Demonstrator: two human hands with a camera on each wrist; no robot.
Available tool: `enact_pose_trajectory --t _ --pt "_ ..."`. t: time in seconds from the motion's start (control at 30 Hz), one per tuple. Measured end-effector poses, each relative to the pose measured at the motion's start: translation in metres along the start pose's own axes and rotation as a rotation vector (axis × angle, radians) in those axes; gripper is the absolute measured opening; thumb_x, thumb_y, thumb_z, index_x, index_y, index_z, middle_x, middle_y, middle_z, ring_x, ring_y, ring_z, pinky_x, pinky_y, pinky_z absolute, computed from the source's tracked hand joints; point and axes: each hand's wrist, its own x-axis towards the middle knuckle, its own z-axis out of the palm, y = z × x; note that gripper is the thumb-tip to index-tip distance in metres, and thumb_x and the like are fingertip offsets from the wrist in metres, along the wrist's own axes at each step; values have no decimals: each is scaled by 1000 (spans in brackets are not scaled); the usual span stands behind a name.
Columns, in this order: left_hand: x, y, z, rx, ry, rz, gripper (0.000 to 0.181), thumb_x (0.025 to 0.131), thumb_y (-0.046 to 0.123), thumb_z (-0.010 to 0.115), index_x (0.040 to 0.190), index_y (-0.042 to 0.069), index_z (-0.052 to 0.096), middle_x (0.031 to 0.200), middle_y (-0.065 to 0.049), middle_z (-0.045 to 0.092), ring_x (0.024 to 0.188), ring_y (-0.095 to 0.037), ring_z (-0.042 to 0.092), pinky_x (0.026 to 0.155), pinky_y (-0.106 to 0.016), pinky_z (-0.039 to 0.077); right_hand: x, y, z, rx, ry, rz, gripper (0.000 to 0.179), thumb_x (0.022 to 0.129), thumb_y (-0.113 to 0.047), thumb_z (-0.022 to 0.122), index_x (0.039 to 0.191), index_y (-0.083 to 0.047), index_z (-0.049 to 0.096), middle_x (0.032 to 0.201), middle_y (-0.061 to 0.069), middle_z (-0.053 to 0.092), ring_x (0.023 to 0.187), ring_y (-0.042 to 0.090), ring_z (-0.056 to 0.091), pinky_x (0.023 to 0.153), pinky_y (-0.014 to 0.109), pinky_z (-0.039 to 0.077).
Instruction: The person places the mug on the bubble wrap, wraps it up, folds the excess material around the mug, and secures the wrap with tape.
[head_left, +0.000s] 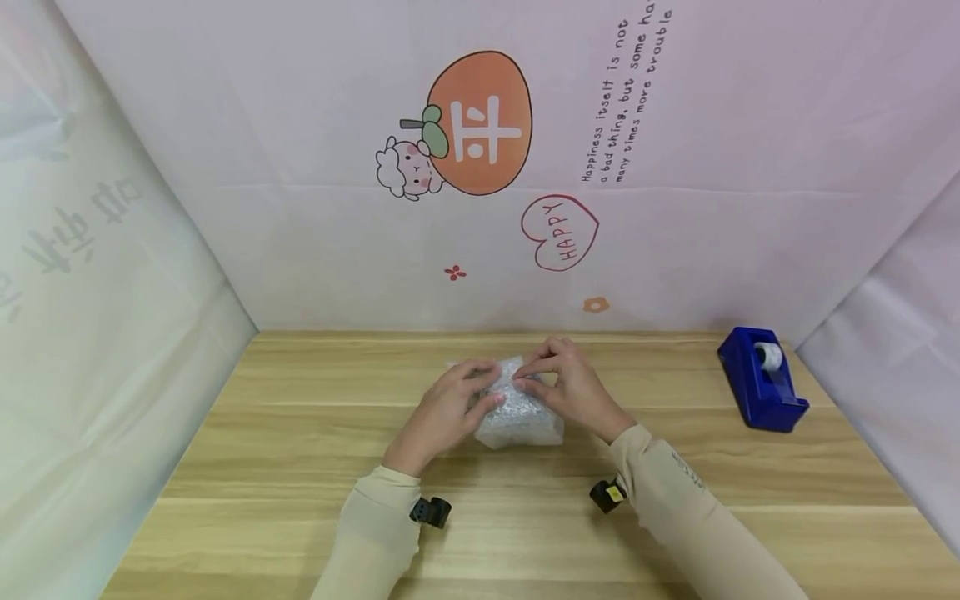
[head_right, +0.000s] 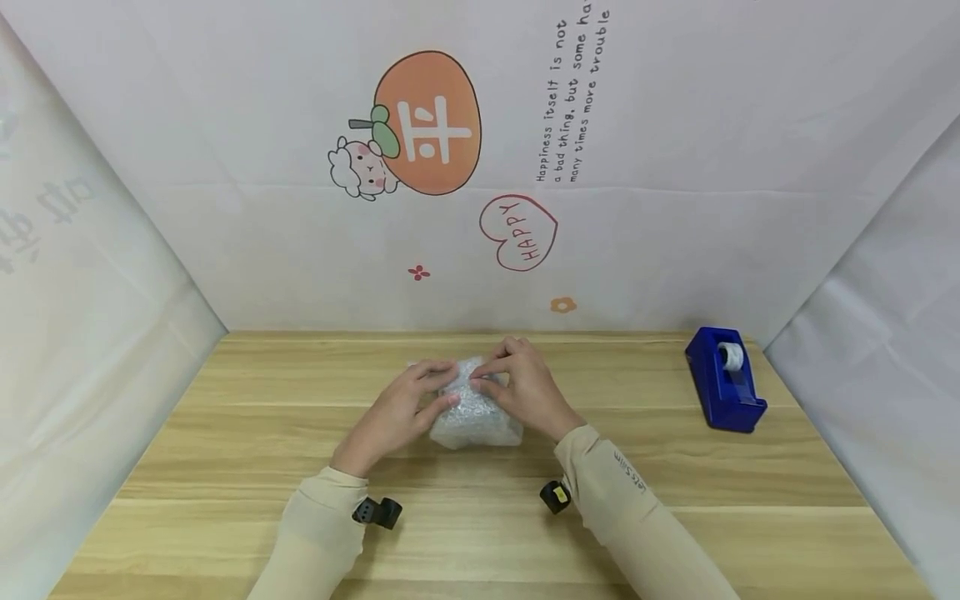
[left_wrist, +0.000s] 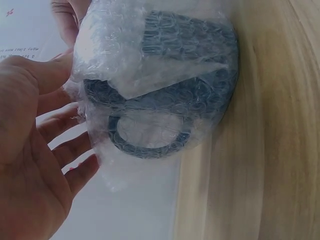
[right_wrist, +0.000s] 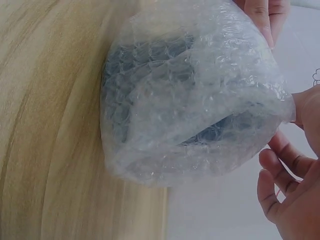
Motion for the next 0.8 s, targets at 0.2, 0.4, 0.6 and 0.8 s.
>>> enact_pose_trajectory --t 0.2,0.4,0.6,0.8 --pt "0 1 -1 49 8 6 48 102 35 61 140 5 58 145 -8 55 133 -26 51 110 -43 43 -4 0 -3 16 0 3 15 89 -15 80 104 -13 81 99 1 62 91 20 53 76 36 44" --pt "0 1 -2 66 5 13 47 102 34 62 140 5 59 144 -7 57 132 -25 51 112 -42 41 -23 12 -24 4 35 81 27 94 -20 76 119 -12 76 106 6 65 100 25 63 80 44 52" --pt "0 -1 0 60 21 31 47 101 32 64 138 3 60 143 -9 57 132 -27 51 111 -43 41 -57 53 -67 -132 152 205 24 95 -16 73 116 -5 75 103 13 72 91 28 67 75 46 54" --pt "-1 -1 0 57 31 41 47 101 32 64 139 4 60 143 -9 58 131 -26 52 110 -43 42 -103 105 -123 -330 269 354 26 94 -18 73 111 0 75 94 23 71 85 41 67 69 51 51"
